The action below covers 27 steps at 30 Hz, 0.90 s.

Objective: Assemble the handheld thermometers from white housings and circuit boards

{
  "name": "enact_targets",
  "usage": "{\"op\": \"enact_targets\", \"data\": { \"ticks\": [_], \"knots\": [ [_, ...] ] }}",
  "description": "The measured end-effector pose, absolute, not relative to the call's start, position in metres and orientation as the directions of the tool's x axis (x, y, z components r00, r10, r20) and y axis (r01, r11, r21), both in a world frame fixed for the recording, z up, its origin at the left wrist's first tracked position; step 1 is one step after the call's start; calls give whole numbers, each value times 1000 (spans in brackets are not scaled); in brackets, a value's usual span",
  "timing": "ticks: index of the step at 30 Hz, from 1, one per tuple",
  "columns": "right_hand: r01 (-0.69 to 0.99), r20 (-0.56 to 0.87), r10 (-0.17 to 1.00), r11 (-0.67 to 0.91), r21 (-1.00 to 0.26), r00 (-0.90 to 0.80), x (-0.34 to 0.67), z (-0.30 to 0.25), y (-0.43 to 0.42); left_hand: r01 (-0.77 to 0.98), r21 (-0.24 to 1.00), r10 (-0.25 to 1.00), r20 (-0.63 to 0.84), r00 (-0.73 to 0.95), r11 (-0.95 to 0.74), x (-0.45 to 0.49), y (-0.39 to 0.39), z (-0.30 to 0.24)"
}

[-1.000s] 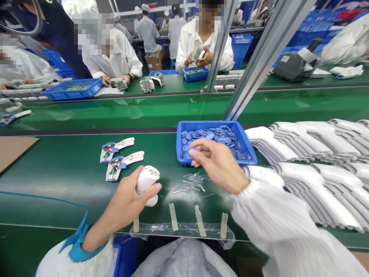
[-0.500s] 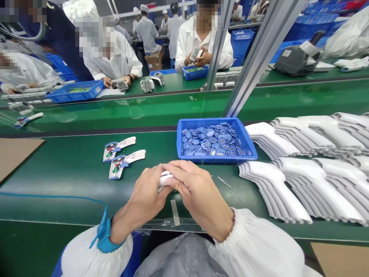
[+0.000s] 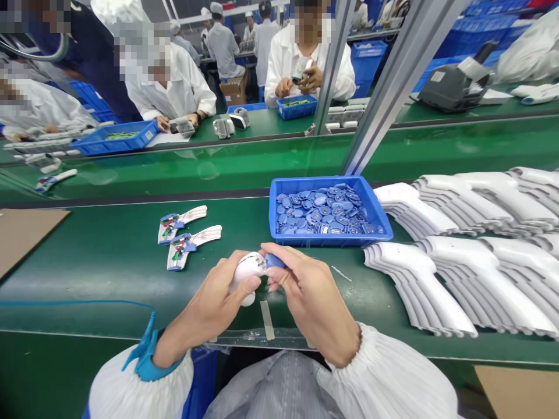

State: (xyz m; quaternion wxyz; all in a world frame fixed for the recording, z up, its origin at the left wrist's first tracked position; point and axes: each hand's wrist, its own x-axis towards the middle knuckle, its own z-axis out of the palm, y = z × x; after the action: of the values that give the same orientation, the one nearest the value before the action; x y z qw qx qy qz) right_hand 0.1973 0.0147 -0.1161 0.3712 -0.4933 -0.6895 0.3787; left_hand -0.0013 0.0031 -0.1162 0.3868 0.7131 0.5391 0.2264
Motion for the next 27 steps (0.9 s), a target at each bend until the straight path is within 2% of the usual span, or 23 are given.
{"op": "enact_targets", "data": {
  "ticks": [4, 8, 12, 16, 19, 24, 26, 27],
  "knots": [
    [431, 277, 925, 367, -824, -259, 189, -116, 11, 570, 810, 942, -68, 329, -140, -4, 2, -117],
    [452, 357, 892, 448, -771, -277, 184, -116, 14, 559, 817, 923, -93, 373, -144, -6, 3, -116],
    [474, 348, 878, 471, -744, -327, 185, -117, 17, 597, 788, 887, -159, 433, -150, -8, 2, -109],
    [486, 315, 869, 479, -732, -382, 187, -112, 18, 604, 771, 870, -143, 472, -202, -5, 1, -105],
    [504, 311, 865, 486, -714, -393, 186, -113, 18, 653, 709, 883, -94, 460, -265, -1, 4, -110],
    [579, 403, 871, 488, -653, -280, 183, -139, 12, 766, 491, 889, 39, 457, -415, 1, 11, -122],
    [582, 382, 888, 457, -673, -256, 184, -146, 8, 763, 453, 876, 100, 472, -462, -1, 10, -128],
    [582, 357, 901, 433, -689, -247, 185, -147, 6, 769, 457, 891, 149, 428, -446, -2, 8, -132]
  ]
}}
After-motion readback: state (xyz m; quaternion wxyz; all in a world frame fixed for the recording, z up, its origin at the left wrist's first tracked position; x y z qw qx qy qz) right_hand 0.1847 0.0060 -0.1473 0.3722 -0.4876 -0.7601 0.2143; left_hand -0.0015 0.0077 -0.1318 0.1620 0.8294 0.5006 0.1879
